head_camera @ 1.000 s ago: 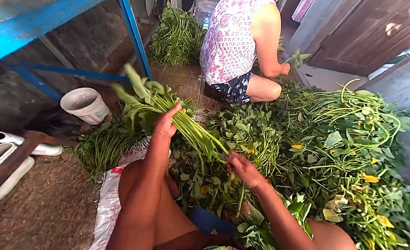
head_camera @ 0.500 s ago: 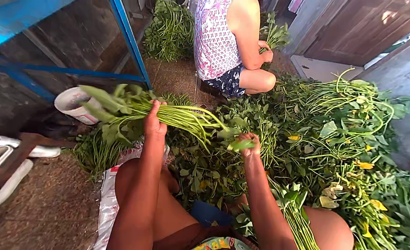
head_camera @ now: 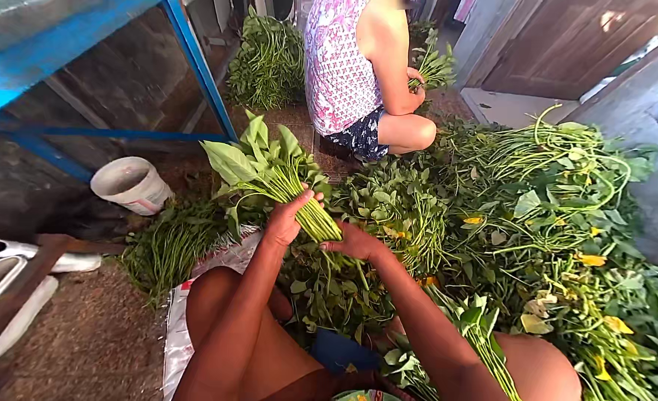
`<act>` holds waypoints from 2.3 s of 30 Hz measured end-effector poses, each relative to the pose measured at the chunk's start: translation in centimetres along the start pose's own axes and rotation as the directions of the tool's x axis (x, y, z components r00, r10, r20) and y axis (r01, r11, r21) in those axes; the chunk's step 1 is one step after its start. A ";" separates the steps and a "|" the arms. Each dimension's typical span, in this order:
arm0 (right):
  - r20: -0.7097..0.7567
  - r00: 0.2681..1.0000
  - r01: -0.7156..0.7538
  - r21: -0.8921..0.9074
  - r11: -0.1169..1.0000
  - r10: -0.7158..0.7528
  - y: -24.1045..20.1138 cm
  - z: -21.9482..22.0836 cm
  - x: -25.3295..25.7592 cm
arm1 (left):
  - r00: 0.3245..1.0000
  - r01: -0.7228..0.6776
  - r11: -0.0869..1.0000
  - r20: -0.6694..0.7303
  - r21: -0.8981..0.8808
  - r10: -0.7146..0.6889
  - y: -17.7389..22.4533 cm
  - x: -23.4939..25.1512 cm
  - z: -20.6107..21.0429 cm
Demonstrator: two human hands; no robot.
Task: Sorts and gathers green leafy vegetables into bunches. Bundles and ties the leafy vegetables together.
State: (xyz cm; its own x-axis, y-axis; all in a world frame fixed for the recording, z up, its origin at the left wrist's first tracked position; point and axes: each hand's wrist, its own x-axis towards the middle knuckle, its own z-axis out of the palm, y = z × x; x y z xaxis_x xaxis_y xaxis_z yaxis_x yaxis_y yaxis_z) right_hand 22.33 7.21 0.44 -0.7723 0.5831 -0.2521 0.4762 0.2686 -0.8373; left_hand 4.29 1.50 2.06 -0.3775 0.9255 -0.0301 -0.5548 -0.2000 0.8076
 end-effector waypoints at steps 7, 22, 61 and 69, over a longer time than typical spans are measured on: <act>0.221 0.974 -0.052 0.424 0.904 -0.047 1.3 2.9 -2.2 | 0.984 0.140 0.960 0.076 0.241 -0.163 -0.1 -0.4 0.8; -0.159 0.972 -0.073 0.499 0.864 0.174 -0.5 -4.1 2.2 | 0.680 0.456 0.736 0.338 0.501 -0.651 -6.0 -2.6 3.1; -0.591 0.806 -0.134 -0.115 0.984 0.041 1.3 2.4 -0.8 | 0.941 0.336 0.807 -0.216 0.485 -0.261 -4.4 2.7 1.5; -0.398 0.917 -0.028 -0.146 0.989 -0.032 -0.2 2.2 -1.7 | 0.898 0.439 0.832 -0.173 0.340 -0.404 -3.2 2.0 -0.6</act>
State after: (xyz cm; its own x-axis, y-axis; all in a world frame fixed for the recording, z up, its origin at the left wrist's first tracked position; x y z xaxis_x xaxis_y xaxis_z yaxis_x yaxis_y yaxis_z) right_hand 22.66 4.43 -0.06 -0.5561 0.8311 -0.0112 0.5541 0.3606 -0.7503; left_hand 4.88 3.81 -0.90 -0.2428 0.8567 -0.4551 -0.3753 0.3496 0.8584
